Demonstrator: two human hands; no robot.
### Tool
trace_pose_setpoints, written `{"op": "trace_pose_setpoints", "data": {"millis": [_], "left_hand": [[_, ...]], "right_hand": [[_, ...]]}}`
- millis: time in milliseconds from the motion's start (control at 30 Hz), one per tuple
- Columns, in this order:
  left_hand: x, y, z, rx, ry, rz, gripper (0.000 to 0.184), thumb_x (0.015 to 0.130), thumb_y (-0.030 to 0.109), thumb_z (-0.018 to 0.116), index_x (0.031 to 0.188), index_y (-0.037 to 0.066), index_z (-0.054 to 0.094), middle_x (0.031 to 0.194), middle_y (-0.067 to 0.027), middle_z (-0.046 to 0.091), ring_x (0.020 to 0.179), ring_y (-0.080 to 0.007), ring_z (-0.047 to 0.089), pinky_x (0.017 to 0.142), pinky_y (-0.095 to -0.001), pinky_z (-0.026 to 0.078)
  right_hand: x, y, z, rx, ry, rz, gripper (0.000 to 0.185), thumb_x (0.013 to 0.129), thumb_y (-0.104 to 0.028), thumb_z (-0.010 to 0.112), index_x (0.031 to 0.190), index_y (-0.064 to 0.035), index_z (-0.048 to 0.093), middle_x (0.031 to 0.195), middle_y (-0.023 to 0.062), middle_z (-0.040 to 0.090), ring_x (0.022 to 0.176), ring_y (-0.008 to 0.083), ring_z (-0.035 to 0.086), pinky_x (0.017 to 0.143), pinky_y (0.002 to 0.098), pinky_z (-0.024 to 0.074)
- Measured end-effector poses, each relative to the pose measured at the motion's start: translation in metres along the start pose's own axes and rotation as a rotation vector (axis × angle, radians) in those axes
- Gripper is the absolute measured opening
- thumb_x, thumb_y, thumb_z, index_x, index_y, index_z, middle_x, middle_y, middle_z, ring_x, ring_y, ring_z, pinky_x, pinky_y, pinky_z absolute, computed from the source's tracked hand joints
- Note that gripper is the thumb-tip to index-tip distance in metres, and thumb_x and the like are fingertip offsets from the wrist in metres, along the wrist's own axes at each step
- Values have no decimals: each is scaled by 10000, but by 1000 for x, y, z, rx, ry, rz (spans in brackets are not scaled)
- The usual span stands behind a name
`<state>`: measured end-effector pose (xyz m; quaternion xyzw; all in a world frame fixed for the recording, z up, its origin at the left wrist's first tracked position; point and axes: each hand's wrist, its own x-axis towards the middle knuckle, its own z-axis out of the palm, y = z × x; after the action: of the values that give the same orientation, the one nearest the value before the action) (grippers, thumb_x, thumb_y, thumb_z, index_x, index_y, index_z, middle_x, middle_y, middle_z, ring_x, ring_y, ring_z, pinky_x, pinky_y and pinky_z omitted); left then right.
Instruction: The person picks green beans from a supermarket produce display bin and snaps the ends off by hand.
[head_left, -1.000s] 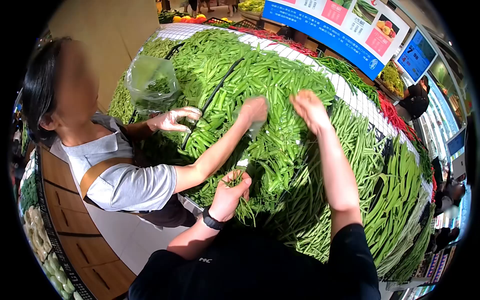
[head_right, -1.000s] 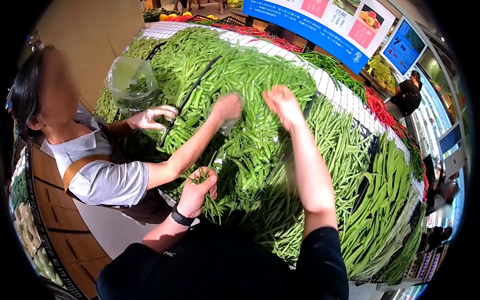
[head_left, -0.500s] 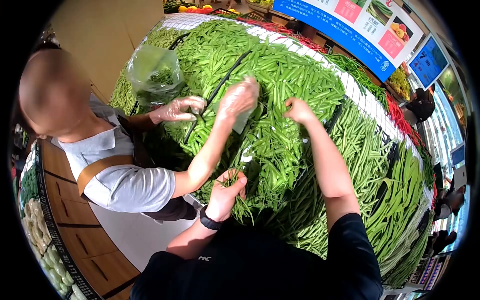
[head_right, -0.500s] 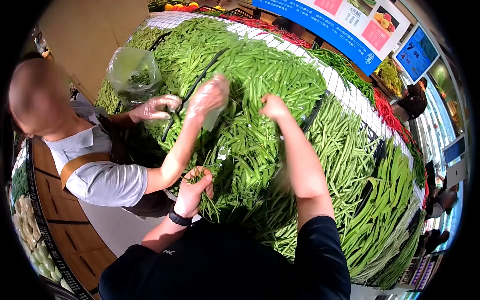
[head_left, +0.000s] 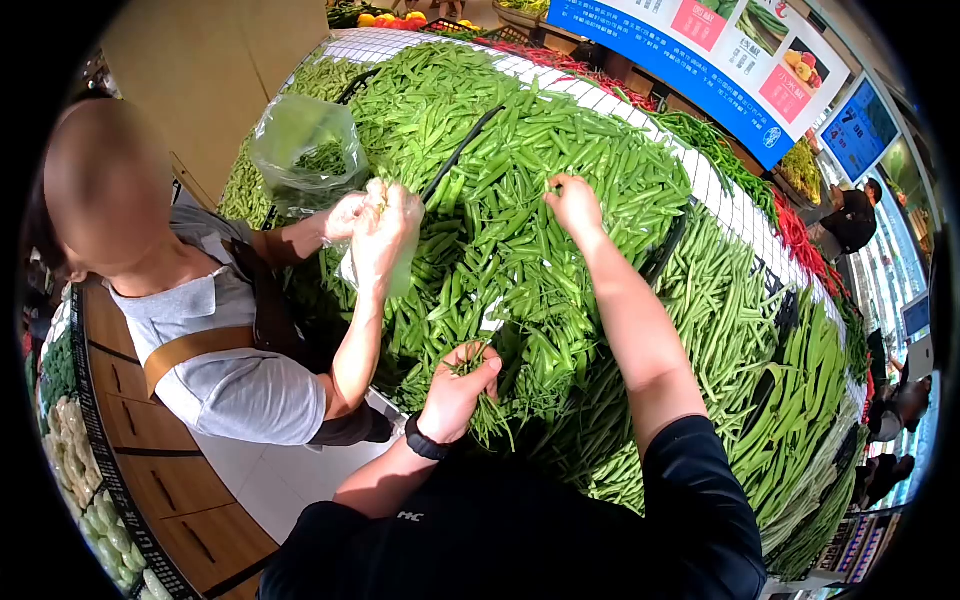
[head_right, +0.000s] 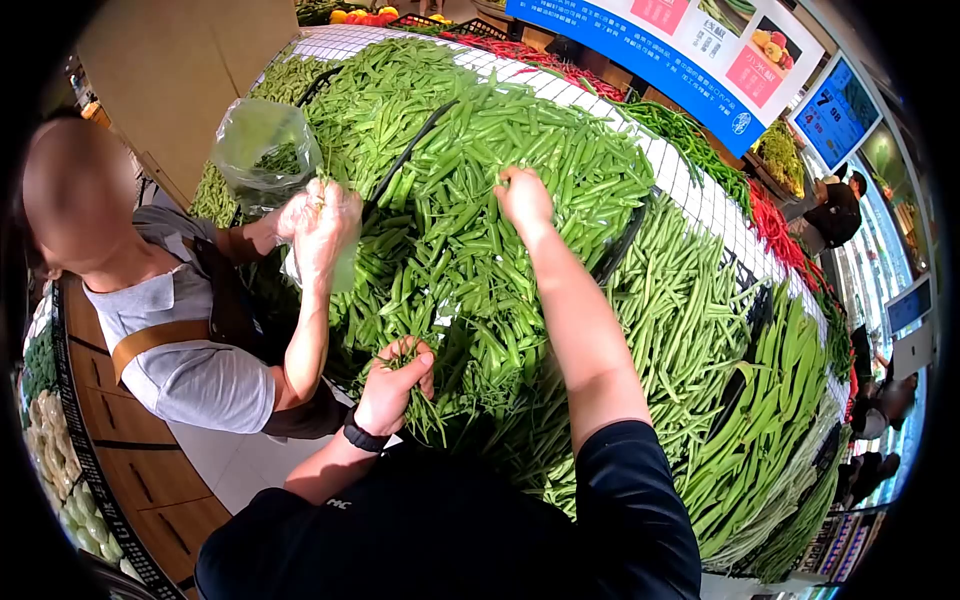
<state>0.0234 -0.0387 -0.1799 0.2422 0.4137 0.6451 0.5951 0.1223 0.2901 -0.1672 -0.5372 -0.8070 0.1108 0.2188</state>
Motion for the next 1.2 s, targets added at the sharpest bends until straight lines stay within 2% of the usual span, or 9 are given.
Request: {"op": "trace_pose_setpoints", "data": {"millis": [133, 267, 367, 433, 533, 700, 800, 1033, 1200], "left_hand": [[-1, 1, -3, -6, 27, 18, 77, 914, 86, 610, 867, 58, 557, 660, -1, 526, 556, -100, 516, 541, -242, 451], [-4, 4, -3, 42, 53, 51, 74, 906, 82, 625, 870, 53, 567, 692, 12, 537, 565, -79, 502, 549, -226, 429], [-7, 6, -4, 106, 32, 67, 126, 874, 98, 681, 909, 34, 578, 757, 25, 550, 647, -63, 503, 614, -209, 423], [-6, 3, 4, 306, 76, 305, 133, 868, 81, 672, 959, 47, 582, 749, 12, 547, 655, -52, 512, 572, -207, 432], [-6, 10, 1, 613, -120, 419, 221, 828, 114, 727, 973, 30, 583, 833, -3, 601, 723, -91, 539, 687, -246, 455], [-14, 27, 10, 710, -144, 449, 195, 823, 133, 735, 898, 12, 602, 775, -23, 610, 726, -103, 551, 679, -257, 453], [-19, 36, 10, 820, -430, 390, 162, 837, 152, 707, 835, 6, 638, 696, -128, 598, 620, -240, 561, 608, -305, 450], [-38, 55, 7, 824, -668, 247, 180, 890, 129, 645, 781, -10, 610, 616, -103, 542, 542, -198, 498, 528, -304, 388], [-57, 69, 13, 699, -713, 72, 219, 921, 158, 621, 764, 8, 590, 581, -48, 458, 540, -117, 396, 510, -281, 340]], "right_hand": [[-3, 17, 19, 497, 313, -143, 233, 867, -189, 662, 977, -21, 544, 831, 97, 614, 731, 210, 584, 687, 337, 487], [-42, -1, -20, 887, 273, -135, 104, 940, -95, 562, 947, -35, 478, 734, 19, 549, 648, 106, 526, 609, 234, 455], [-130, -37, -59, 419, -235, -211, 192, 978, -236, 486, 1015, -48, 493, 847, 111, 575, 858, 192, 587, 723, 277, 524], [-184, -52, -68, 195, -668, -230, 218, 970, -215, 500, 1108, -45, 493, 897, 123, 624, 779, 216, 621, 685, 304, 515], [-243, -62, -78, 414, -474, -488, 123, 934, -123, 545, 1009, -35, 503, 778, 160, 581, 717, 308, 603, 637, 386, 489], [-276, -69, -97, 506, -377, -460, 96, 915, -103, 562, 951, -19, 531, 790, 171, 577, 747, 380, 583, 641, 445, 471], [-282, -69, -97, 471, -253, -634, 111, 927, -122, 551, 918, -13, 535, 779, 156, 576, 740, 363, 589, 637, 427, 487], [-292, -82, -121, 334, -527, -639, 119, 948, -169, 533, 929, -53, 548, 749, 110, 569, 679, 314, 592, 567, 404, 485], [-279, -84, -142, 313, -697, -871, 113, 932, -176, 549, 915, -65, 535, 715, 110, 554, 645, 317, 582, 549, 401, 477]]}}
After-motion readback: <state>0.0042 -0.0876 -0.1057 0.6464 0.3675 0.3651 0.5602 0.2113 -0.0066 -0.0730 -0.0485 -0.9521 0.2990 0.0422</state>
